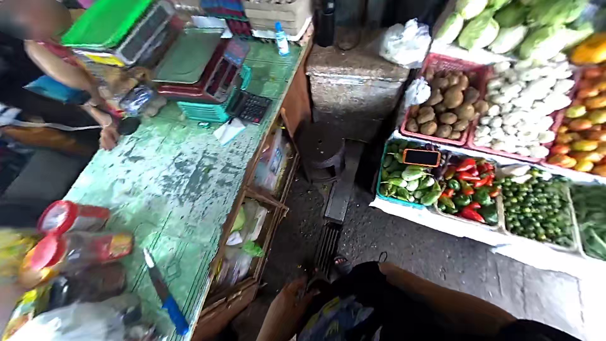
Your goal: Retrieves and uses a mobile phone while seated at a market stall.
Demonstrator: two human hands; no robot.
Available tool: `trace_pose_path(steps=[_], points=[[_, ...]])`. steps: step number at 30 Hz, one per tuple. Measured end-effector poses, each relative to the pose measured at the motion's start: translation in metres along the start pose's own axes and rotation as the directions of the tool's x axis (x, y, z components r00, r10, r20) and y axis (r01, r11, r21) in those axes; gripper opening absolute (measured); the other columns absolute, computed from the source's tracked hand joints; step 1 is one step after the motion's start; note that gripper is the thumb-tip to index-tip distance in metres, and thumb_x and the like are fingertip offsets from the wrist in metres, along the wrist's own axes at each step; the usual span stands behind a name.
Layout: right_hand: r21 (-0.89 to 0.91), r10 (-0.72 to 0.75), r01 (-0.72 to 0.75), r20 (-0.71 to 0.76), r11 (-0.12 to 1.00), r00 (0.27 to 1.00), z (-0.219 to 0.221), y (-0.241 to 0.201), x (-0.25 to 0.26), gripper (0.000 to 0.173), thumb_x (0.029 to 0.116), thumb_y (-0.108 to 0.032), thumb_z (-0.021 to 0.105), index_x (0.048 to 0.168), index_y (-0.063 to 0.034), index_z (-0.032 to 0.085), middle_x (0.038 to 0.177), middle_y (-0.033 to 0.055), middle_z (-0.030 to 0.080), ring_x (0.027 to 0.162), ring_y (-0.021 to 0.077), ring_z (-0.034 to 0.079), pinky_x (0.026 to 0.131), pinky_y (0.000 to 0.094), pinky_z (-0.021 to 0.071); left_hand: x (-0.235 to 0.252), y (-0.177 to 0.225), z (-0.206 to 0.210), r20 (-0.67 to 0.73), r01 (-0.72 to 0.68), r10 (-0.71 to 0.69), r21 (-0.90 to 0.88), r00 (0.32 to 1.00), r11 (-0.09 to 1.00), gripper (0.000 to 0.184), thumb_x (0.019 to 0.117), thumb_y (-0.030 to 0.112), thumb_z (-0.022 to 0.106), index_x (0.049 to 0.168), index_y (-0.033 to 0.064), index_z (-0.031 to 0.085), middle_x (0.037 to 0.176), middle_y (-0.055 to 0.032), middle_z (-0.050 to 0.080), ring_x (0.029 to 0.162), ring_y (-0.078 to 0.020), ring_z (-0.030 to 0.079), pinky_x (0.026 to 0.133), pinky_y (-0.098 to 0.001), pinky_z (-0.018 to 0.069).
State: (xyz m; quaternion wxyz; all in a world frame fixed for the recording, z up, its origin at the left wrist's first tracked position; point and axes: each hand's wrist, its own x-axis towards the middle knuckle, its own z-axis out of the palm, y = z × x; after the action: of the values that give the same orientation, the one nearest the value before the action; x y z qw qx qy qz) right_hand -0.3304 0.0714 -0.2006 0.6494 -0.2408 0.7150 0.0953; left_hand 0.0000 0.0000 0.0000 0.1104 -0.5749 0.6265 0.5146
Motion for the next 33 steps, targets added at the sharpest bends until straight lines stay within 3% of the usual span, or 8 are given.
trace_pose_path(steps=[5, 8, 14, 20, 24, 27, 29, 33], points=[[0.503, 0.008, 0.013, -0.04, 0.864, 0.999, -0.032, -0.01, -0.019, 0.032, 0.1022, -0.025, 0.06, 0.125, -0.0025, 0.065, 0.122, 0.0141, 0.067, 0.112, 0.0239, 0.064, 0.097, 0.0448, 0.0521, 0.088, 0.028, -0.042, 0.22, -0.158, 0.124, 0.145, 0.968, 0.977, 0.054, 0.1024, 0.042, 0.059, 0.145, 0.0088, 0.055, 0.135, -0.0157, 0.065, 0.122, -0.029, 0.064, 0.108, -0.0518, 0.0482], [0.793, -0.184, 0.222, -0.141, 0.568, 0.973, -0.038, -0.048, -0.033, 0.021, 0.1038, -0.02, 0.056, 0.115, -0.0051, 0.065, 0.101, 0.0065, 0.068, 0.089, 0.0144, 0.064, 0.079, 0.0352, 0.0553, 0.148, 0.044, -0.073, 0.335, -0.259, 0.215, 0.091, 0.917, 0.962, 0.054, 0.1044, 0.04, 0.057, 0.146, 0.0056, 0.054, 0.134, -0.0162, 0.065, 0.123, -0.027, 0.064, 0.11, -0.0484, 0.0479], [0.944, -0.186, 0.285, -0.314, -0.168, 0.931, -0.03, -0.112, 0.033, 0.054, 0.111, -0.045, 0.022, 0.123, -0.01, 0.062, 0.103, 0.0085, 0.071, 0.094, 0.0179, 0.068, 0.08, 0.0423, 0.0582, 0.273, 0.076, -0.165, 0.432, -0.319, 0.213, 0.19, 0.876, 0.928, 0.056, 0.1016, 0.039, 0.061, 0.146, 0.0051, 0.054, 0.131, -0.0185, 0.067, 0.119, -0.0297, 0.066, 0.106, -0.0496, 0.0507], [0.938, -0.004, 0.306, -0.31, -0.161, 0.951, -0.047, -0.19, 0.011, 0.052, 0.1115, -0.043, 0.023, 0.126, -0.0115, 0.062, 0.108, 0.0072, 0.071, 0.097, 0.0172, 0.068, 0.084, 0.0421, 0.0575, 0.346, 0.103, -0.25, 0.521, -0.384, 0.139, 0.4, 0.842, 0.832, 0.058, 0.1006, 0.047, 0.06, 0.147, 0.0122, 0.054, 0.135, -0.016, 0.064, 0.122, -0.0279, 0.065, 0.107, -0.0505, 0.0505], [0.969, 0.312, 0.139, -0.2, 0.206, 0.929, -0.074, -0.216, 0.009, 0.059, 0.1103, -0.047, 0.037, 0.131, 0.003, 0.06, 0.128, 0.0242, 0.064, 0.118, 0.0346, 0.061, 0.101, 0.0558, 0.0474, 0.374, 0.121, -0.277, 0.47, -0.401, 0.176, 0.437, 0.865, 0.805, 0.055, 0.1021, 0.045, 0.059, 0.147, 0.0123, 0.055, 0.138, -0.0158, 0.063, 0.123, -0.0273, 0.064, 0.108, -0.0485, 0.05], [0.961, 0.377, 0.043, -0.148, 0.273, 0.914, -0.084, -0.234, 0.014, 0.06, 0.1096, -0.047, 0.04, 0.132, 0.0052, 0.059, 0.133, 0.0277, 0.06, 0.124, 0.0386, 0.058, 0.105, 0.0582, 0.0432, 0.387, 0.121, -0.286, 0.484, -0.392, 0.159, 0.43, 0.86, 0.813, 0.055, 0.1021, 0.045, 0.06, 0.146, 0.0115, 0.056, 0.136, -0.0167, 0.063, 0.122, -0.0283, 0.064, 0.108, -0.0484, 0.0501], [0.975, 0.278, 0.093, -0.149, 0.203, 0.949, -0.092, -0.242, 0.008, 0.054, 0.1113, -0.042, 0.037, 0.133, 0.0015, 0.06, 0.13, 0.023, 0.063, 0.121, 0.0328, 0.06, 0.102, 0.0538, 0.0468, 0.397, 0.118, -0.289, 0.513, -0.389, 0.132, 0.434, 0.848, 0.813, 0.056, 0.1017, 0.045, 0.06, 0.146, 0.011, 0.056, 0.135, -0.0172, 0.064, 0.122, -0.0289, 0.065, 0.108, -0.0486, 0.05], [0.951, -0.2, 0.233, -0.274, -0.204, 0.941, -0.101, -0.244, 0.001, 0.048, 0.111, -0.04, 0.023, 0.109, -0.0142, 0.063, 0.092, 0.0031, 0.069, 0.085, 0.0132, 0.067, 0.076, 0.0358, 0.0565, 0.422, 0.111, -0.292, 0.567, -0.415, 0.09, 0.476, 0.819, 0.775, 0.061, 0.1003, 0.051, 0.059, 0.146, 0.0104, 0.057, 0.133, -0.0183, 0.065, 0.121, -0.031, 0.065, 0.108, -0.0521, 0.0488]])
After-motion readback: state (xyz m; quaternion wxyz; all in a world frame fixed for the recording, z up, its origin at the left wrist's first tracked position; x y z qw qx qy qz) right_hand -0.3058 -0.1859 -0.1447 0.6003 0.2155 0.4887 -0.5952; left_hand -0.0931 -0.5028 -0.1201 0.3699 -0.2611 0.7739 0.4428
